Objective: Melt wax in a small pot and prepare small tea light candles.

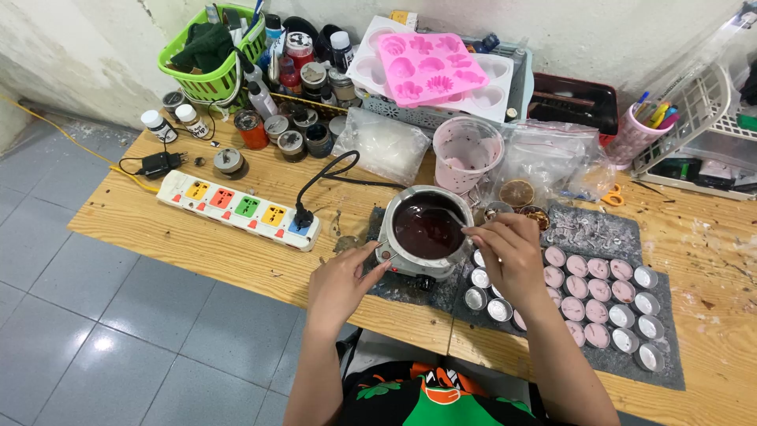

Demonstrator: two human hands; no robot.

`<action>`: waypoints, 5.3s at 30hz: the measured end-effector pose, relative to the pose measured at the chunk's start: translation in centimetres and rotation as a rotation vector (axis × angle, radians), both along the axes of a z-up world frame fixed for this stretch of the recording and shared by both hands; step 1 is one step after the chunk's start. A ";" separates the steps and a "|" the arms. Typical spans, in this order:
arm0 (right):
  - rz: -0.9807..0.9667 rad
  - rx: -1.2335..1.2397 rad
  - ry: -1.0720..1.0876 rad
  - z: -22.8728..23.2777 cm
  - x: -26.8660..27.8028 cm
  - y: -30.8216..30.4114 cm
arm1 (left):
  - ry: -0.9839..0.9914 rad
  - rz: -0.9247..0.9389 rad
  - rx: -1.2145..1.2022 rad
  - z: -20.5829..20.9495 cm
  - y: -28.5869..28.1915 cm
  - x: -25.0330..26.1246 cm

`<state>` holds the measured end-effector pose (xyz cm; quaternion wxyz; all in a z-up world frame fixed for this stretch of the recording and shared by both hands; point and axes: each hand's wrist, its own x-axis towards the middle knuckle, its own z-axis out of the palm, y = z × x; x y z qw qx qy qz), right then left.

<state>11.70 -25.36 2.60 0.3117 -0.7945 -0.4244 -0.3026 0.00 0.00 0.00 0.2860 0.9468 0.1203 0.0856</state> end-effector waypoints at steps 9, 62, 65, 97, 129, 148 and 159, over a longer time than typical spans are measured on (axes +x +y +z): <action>-0.011 0.410 0.671 -4.7 0.4 0.5 | 0.083 0.012 -0.008 0.7 -0.2 0.2; 0.043 0.177 0.431 -2.6 1.8 -1.2 | -0.156 0.038 0.067 -2.4 -0.6 -0.4; 0.073 0.307 0.620 -3.9 2.2 -0.8 | -0.112 0.040 0.070 -2.8 -0.5 -0.2; -0.013 0.242 0.885 0.2 11.3 -0.4 | -0.360 -0.103 0.353 5.1 0.6 5.0; -0.230 -0.384 0.488 1.4 9.8 -6.9 | -0.100 -0.527 -0.453 0.4 -1.3 22.3; -0.432 -0.836 0.466 -9.3 3.2 -11.4 | -0.159 -0.488 -0.332 0.2 -0.8 22.9; -0.095 -0.179 0.069 -1.4 -1.0 -6.5 | -0.205 -0.393 -0.295 0.4 -0.9 22.4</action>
